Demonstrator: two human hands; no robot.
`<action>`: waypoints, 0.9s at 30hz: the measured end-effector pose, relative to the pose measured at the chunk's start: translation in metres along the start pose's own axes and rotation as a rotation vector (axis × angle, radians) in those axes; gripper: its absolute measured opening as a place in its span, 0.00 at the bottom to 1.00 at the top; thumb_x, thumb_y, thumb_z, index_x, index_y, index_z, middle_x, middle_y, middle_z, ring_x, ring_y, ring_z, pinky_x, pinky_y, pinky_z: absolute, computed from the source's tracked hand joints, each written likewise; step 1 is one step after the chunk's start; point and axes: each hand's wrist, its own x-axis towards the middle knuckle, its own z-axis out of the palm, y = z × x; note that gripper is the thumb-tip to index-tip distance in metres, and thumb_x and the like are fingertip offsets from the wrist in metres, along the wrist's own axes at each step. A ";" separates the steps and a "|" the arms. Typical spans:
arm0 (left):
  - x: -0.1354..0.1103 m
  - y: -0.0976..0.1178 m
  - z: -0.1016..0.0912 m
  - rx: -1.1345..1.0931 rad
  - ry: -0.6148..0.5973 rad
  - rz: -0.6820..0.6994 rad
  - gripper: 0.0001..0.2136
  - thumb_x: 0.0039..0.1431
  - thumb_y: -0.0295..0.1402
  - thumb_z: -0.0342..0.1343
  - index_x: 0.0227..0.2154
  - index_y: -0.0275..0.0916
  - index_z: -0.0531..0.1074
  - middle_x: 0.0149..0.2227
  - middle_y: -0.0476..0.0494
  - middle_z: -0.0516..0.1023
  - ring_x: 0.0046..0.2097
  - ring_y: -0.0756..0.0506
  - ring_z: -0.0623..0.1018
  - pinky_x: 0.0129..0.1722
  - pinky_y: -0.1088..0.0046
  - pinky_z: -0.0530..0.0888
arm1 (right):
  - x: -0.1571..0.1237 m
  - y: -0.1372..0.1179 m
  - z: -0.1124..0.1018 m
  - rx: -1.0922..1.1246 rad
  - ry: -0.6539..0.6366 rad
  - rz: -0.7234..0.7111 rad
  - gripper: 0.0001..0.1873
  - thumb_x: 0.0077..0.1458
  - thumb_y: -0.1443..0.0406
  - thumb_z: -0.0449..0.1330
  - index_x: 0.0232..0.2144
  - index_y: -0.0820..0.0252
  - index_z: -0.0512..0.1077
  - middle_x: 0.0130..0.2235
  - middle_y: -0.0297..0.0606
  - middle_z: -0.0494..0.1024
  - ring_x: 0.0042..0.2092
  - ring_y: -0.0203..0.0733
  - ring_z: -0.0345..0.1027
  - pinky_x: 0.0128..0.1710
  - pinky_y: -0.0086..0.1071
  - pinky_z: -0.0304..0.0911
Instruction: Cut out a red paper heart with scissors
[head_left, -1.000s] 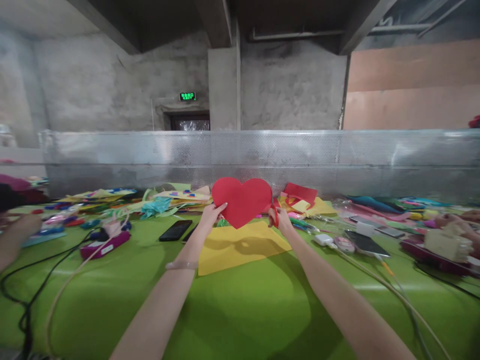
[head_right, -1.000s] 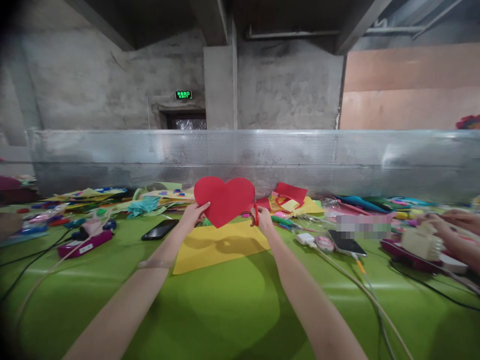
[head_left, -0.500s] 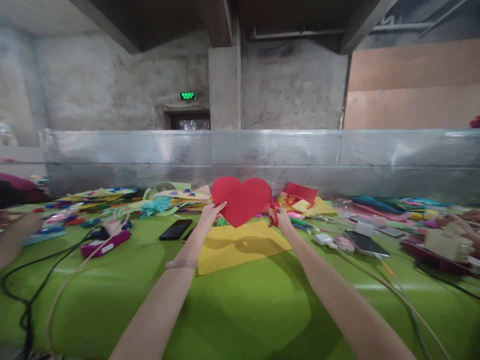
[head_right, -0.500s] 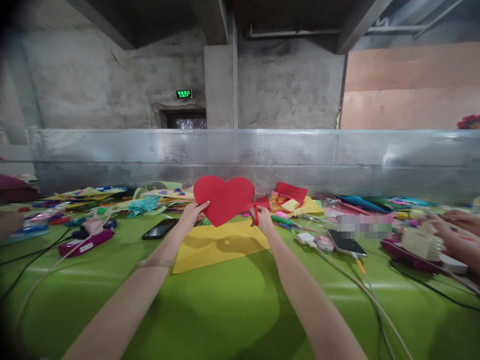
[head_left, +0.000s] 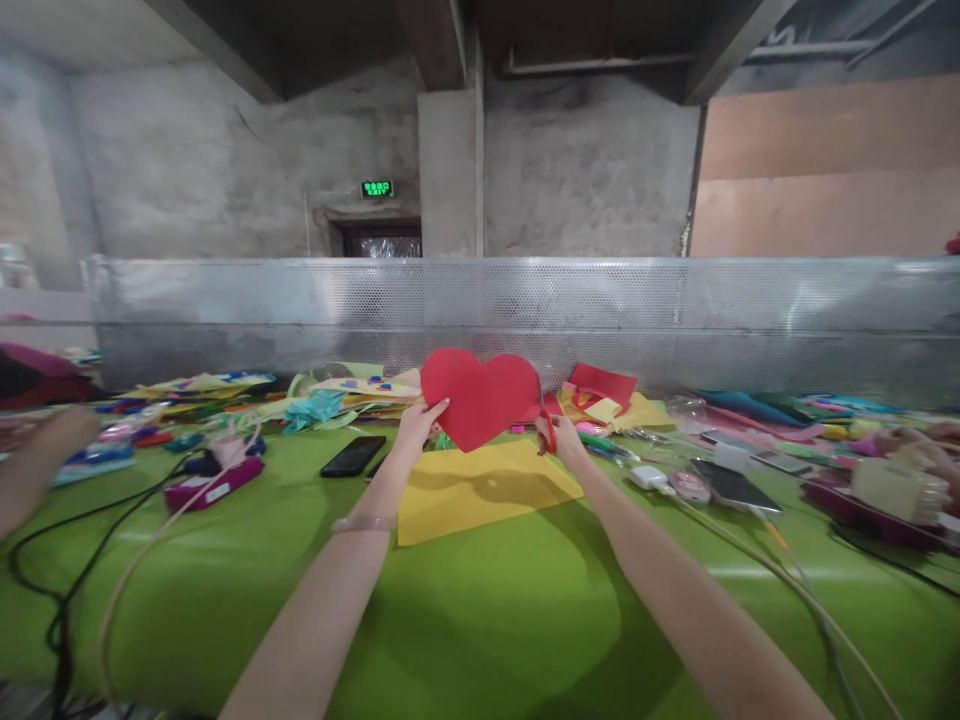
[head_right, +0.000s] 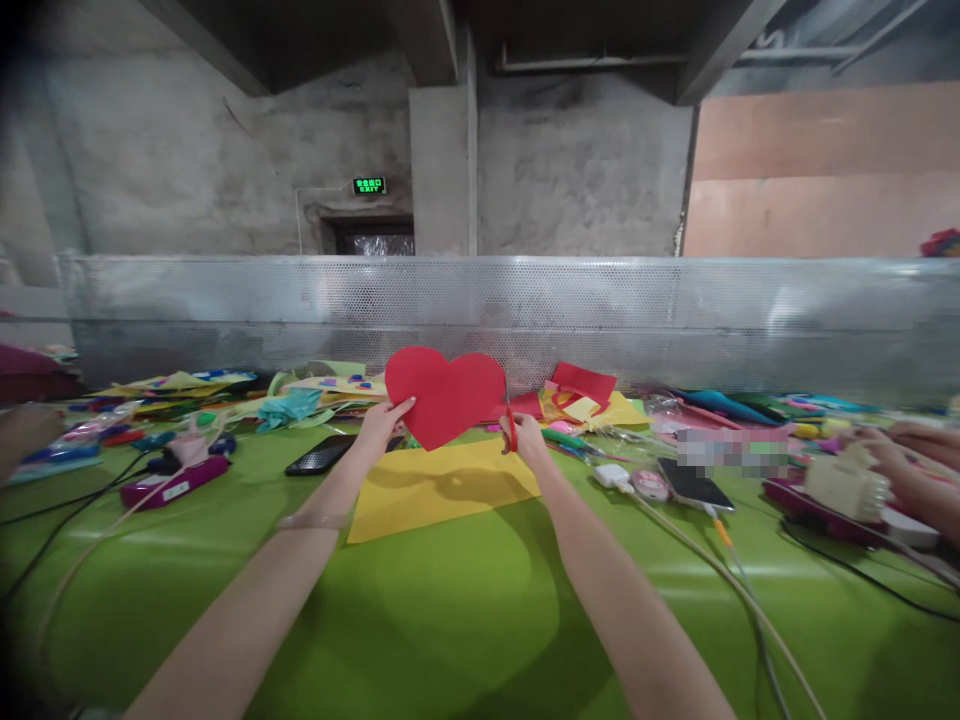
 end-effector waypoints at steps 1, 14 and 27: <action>0.000 0.000 -0.001 0.001 0.009 0.000 0.19 0.36 0.45 0.66 0.24 0.34 0.72 0.14 0.53 0.66 0.15 0.55 0.61 0.15 0.79 0.55 | -0.001 -0.001 0.000 -0.010 -0.006 0.007 0.13 0.58 0.61 0.56 0.26 0.65 0.68 0.20 0.27 0.67 0.19 0.27 0.61 0.19 0.24 0.62; 0.000 0.003 -0.005 -0.029 0.088 -0.008 0.18 0.33 0.45 0.66 0.21 0.34 0.72 0.14 0.53 0.65 0.16 0.55 0.61 0.15 0.78 0.58 | -0.016 -0.017 0.004 -0.075 -0.009 -0.021 0.13 0.47 0.64 0.56 0.15 0.59 0.60 0.10 0.28 0.62 0.13 0.31 0.58 0.15 0.25 0.63; -0.001 0.005 -0.007 -0.040 0.120 -0.024 0.18 0.31 0.43 0.68 0.21 0.33 0.72 0.14 0.54 0.64 0.15 0.56 0.58 0.15 0.78 0.55 | -0.007 -0.005 0.001 -0.106 -0.037 -0.045 0.12 0.45 0.62 0.57 0.15 0.60 0.61 0.12 0.27 0.62 0.14 0.30 0.58 0.15 0.26 0.65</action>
